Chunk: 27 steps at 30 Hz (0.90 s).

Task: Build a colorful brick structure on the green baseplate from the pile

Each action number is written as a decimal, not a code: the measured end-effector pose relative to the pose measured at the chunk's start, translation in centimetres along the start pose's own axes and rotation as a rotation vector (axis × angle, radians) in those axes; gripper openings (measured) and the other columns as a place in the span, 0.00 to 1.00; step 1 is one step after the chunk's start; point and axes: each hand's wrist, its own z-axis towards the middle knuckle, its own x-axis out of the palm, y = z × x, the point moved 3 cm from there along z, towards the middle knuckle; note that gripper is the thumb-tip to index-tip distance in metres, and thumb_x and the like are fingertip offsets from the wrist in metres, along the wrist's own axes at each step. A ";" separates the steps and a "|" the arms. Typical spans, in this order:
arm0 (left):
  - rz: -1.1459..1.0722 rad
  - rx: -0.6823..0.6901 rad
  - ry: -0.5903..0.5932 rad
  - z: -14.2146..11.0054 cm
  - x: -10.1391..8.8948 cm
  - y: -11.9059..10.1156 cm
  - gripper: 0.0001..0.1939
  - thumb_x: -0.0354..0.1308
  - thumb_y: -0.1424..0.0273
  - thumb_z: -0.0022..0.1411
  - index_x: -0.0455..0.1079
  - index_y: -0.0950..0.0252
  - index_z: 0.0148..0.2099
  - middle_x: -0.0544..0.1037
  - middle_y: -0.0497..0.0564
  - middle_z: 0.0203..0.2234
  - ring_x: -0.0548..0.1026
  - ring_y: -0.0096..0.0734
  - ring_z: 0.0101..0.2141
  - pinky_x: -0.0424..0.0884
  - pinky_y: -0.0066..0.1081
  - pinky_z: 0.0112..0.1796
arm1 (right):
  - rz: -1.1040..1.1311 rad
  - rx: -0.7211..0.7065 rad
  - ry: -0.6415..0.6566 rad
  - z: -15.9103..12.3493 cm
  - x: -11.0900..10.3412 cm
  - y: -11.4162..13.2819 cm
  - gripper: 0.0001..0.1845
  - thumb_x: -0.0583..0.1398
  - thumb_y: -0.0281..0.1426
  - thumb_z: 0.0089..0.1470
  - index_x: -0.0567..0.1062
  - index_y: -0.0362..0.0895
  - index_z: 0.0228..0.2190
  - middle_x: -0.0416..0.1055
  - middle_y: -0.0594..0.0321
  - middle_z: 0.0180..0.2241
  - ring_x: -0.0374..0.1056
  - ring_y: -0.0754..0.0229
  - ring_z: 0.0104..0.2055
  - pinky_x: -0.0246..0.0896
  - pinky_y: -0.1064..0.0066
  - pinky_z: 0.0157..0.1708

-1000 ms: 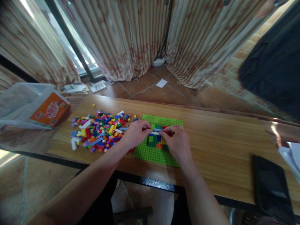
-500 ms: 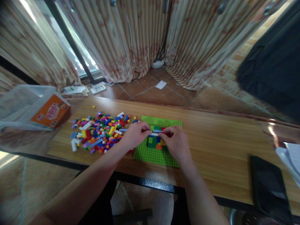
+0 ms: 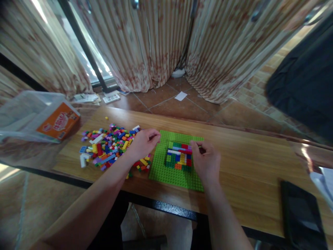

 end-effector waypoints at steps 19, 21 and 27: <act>-0.001 -0.048 -0.181 0.6 -3.2 2.1 0.10 0.53 0.72 0.62 0.74 0.66 0.32 0.79 0.50 0.27 0.75 0.29 0.30 0.70 0.26 0.33 | 0.095 -0.588 0.484 -8.0 6.3 5.9 0.07 0.59 0.30 0.59 0.78 0.47 0.38 0.76 0.57 0.38 0.72 0.56 0.39 0.70 0.63 0.38; -0.005 -0.056 -0.193 0.6 -3.3 2.3 0.10 0.53 0.72 0.62 0.74 0.66 0.32 0.80 0.50 0.28 0.76 0.29 0.31 0.71 0.26 0.34 | 0.062 -0.612 0.486 -8.4 6.7 6.1 0.07 0.60 0.30 0.58 0.78 0.47 0.38 0.76 0.57 0.39 0.72 0.54 0.40 0.70 0.61 0.39; -0.005 -0.056 -0.194 0.6 -3.4 2.2 0.11 0.53 0.72 0.63 0.75 0.66 0.32 0.80 0.52 0.29 0.76 0.30 0.31 0.72 0.27 0.35 | -0.021 -0.650 0.474 -8.8 7.4 6.1 0.12 0.64 0.30 0.53 0.78 0.45 0.41 0.75 0.53 0.44 0.72 0.49 0.45 0.70 0.56 0.43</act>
